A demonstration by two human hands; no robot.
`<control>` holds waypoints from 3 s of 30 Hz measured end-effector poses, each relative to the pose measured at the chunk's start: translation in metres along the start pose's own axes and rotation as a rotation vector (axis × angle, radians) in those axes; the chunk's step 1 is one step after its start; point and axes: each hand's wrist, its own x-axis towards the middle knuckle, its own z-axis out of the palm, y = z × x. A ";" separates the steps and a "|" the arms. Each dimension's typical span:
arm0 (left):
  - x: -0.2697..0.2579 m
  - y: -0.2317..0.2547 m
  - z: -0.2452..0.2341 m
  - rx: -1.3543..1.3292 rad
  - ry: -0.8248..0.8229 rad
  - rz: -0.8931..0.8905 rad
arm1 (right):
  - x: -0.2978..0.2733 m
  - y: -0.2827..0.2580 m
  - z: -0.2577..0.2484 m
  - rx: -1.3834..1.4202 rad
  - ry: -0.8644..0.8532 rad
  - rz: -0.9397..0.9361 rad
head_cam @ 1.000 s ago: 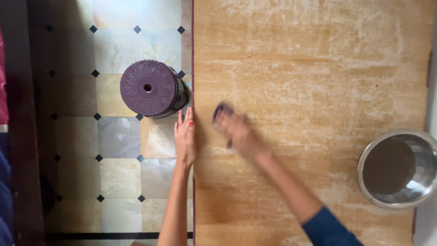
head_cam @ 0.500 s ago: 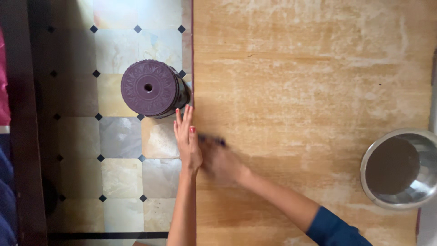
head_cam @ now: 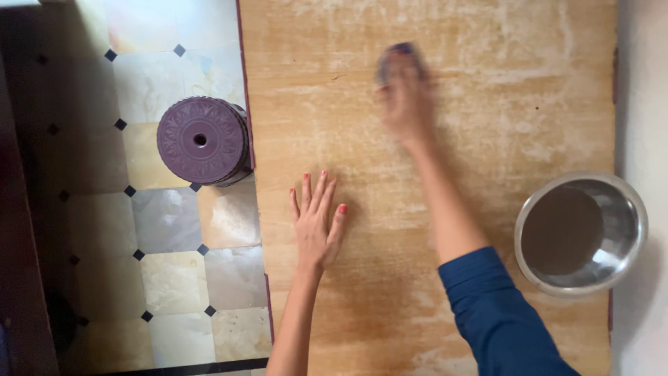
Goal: The person wipes a wooden table surface with a dark cloth, repeatedly dipping the cloth into a metal bowl of water to re-wet it. They move the bowl aside to clean underneath and continue wiping the entire tabletop area.
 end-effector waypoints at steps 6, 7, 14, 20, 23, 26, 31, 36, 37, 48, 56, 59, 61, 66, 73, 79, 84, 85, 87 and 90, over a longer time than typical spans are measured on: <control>-0.029 -0.011 0.015 0.135 0.002 0.027 | -0.009 0.074 0.014 -0.062 0.162 0.343; -0.033 -0.013 0.017 0.132 0.004 0.028 | -0.001 0.062 0.029 -0.035 0.164 0.321; -0.034 -0.017 0.025 0.212 0.021 0.028 | -0.036 -0.085 0.024 0.145 -0.186 -0.267; -0.027 -0.009 0.023 0.261 0.033 0.032 | 0.030 -0.076 -0.004 -0.010 -0.201 -0.075; -0.032 -0.006 0.022 0.263 0.030 0.016 | 0.015 -0.079 0.010 0.044 -0.173 -0.155; -0.026 -0.006 0.019 0.260 0.052 0.029 | -0.010 -0.078 0.005 0.113 -0.249 -0.296; -0.027 -0.009 0.025 0.275 0.049 0.030 | 0.039 -0.061 0.003 0.081 -0.208 -0.152; -0.033 -0.016 0.031 0.246 0.192 0.083 | 0.027 -0.085 0.009 0.106 -0.135 -0.182; -0.035 -0.017 0.030 0.233 0.187 0.084 | 0.002 -0.091 0.003 0.063 -0.261 -0.166; -0.088 -0.012 0.000 -0.286 0.421 -0.208 | -0.284 -0.161 -0.100 0.330 -0.576 -0.330; -0.135 -0.035 -0.049 0.033 0.387 -0.301 | -0.095 -0.216 -0.007 0.192 -0.262 -0.295; -0.144 -0.045 -0.059 -0.006 0.358 -0.402 | -0.100 -0.238 0.011 0.105 -0.252 -0.270; -0.147 -0.050 -0.064 -0.096 0.353 -0.410 | -0.130 -0.243 0.013 0.031 -0.253 -0.381; -0.161 -0.047 -0.066 -0.075 0.308 -0.299 | -0.269 -0.245 -0.033 0.168 -0.341 -0.494; -0.151 -0.012 -0.034 0.019 0.030 -0.129 | -0.247 -0.115 -0.087 -0.030 -0.177 -0.255; -0.158 0.007 -0.005 0.123 0.046 -0.052 | -0.277 -0.023 -0.121 -0.107 -0.033 0.355; -0.183 -0.005 -0.036 0.098 -0.065 -0.133 | -0.309 -0.091 -0.093 -0.057 0.022 0.385; -0.182 -0.009 -0.040 0.058 -0.038 -0.120 | -0.316 -0.119 -0.086 0.077 -0.032 0.358; -0.186 -0.013 -0.047 -0.024 0.014 -0.109 | -0.329 -0.186 -0.072 0.094 -0.207 0.186; -0.184 -0.017 -0.055 0.031 0.005 -0.042 | -0.359 -0.250 -0.080 0.272 -0.344 0.001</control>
